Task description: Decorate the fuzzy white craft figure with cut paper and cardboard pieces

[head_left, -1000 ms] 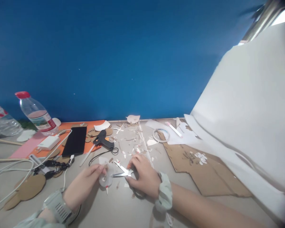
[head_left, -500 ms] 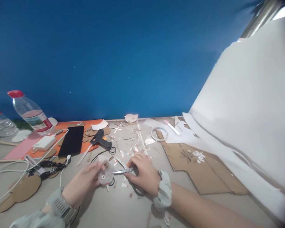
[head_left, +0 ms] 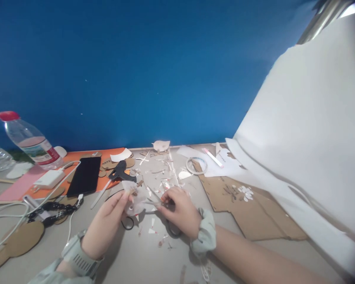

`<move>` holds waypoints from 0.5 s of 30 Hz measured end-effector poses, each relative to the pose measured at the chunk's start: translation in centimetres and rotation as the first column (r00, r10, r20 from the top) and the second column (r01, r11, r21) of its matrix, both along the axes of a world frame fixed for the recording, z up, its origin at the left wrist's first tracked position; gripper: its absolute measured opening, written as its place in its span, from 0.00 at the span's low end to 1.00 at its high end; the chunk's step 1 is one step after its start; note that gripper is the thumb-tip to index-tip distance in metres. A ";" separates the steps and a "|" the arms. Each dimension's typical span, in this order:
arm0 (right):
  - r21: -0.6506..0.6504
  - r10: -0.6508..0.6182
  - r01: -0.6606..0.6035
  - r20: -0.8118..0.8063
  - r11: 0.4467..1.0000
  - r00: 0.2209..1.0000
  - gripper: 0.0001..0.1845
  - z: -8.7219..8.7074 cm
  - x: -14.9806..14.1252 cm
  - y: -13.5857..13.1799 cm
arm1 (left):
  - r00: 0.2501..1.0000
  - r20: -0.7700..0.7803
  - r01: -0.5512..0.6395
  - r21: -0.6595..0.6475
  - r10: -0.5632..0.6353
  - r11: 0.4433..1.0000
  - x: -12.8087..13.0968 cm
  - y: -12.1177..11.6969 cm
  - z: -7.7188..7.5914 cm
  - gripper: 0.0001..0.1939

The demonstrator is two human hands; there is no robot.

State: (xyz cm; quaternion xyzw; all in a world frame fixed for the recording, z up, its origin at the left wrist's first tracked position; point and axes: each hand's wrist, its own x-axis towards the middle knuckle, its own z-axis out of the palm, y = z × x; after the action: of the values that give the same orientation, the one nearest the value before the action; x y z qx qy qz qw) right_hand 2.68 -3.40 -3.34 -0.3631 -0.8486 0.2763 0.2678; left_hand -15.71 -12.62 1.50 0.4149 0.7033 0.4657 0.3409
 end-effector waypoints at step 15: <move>-0.038 -0.004 0.006 0.047 0.999 0.999 0.09 -0.1 -0.3 1.0 | 0.974 -0.217 0.092 0.124 -0.064 0.988 -0.7 1.1 -2.9 0.16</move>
State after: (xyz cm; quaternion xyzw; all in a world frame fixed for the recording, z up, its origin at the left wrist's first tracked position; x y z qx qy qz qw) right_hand 2.40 -2.39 -3.42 -0.3766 -0.8483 0.2832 0.2416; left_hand -16.39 -11.54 -1.39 0.5115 0.6861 0.4510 0.2536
